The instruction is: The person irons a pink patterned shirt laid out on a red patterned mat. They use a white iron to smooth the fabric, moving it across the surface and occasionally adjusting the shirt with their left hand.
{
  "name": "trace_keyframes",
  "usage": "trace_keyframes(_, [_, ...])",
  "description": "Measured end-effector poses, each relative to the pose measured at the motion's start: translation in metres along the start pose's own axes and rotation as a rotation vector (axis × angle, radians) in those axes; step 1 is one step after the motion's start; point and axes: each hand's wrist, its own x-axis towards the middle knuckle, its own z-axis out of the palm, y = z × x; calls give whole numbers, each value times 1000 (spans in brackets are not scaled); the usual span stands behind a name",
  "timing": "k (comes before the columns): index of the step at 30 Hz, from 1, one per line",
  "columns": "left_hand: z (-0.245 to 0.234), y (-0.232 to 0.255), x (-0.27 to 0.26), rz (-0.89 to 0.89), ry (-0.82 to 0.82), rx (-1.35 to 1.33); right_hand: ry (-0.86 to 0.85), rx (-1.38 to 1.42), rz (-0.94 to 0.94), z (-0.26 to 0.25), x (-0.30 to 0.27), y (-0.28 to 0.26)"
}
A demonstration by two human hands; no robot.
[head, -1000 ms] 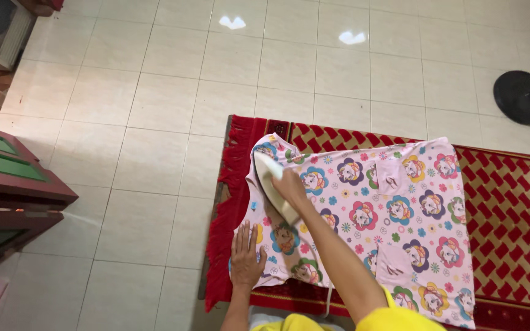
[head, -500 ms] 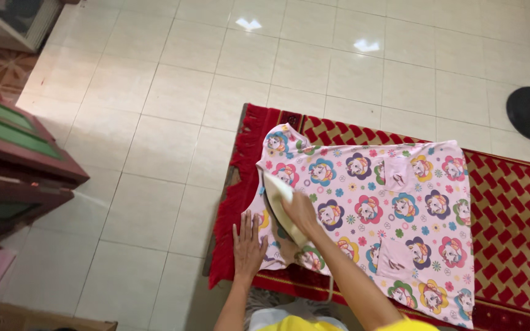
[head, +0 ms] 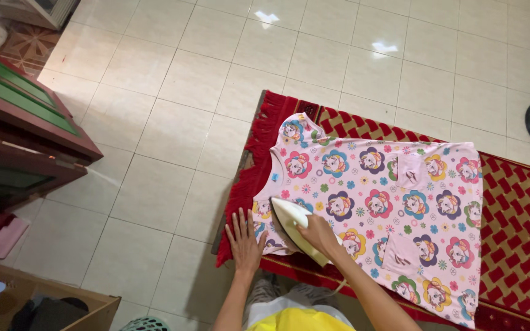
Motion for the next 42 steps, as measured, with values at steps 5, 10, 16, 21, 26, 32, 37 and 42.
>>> trace_keyframes(5, [1, -4, -12, -34, 44, -41, -50, -13, 42, 2, 19, -36])
trace_keyframes(10, [2, -6, -21, -46, 42, 41, -16, -24, -44, 12, 63, -63])
trace_keyframes(16, [-4, -9, -22, -38, 1, 38, -210, -121, -143, -24, 18, 1])
trace_keyframes(21, [-22, -19, -32, -64, -24, 6, -312, -254, -186, -69, -17, 43])
trace_keyframes(26, [-38, -22, -47, -176, 55, -140, -375, -293, -225, -41, 12, -1])
trace_keyframes(32, [-53, -29, -47, -280, 244, -212, -381, -361, -424, 25, 27, -77])
trace_keyframes(37, [-68, -27, -40, -292, 288, -247, -363, -273, -249, 2, 20, -35])
trace_keyframes(42, [-66, 3, -21, -89, 215, -267, -177, -107, 106, -64, -13, 76])
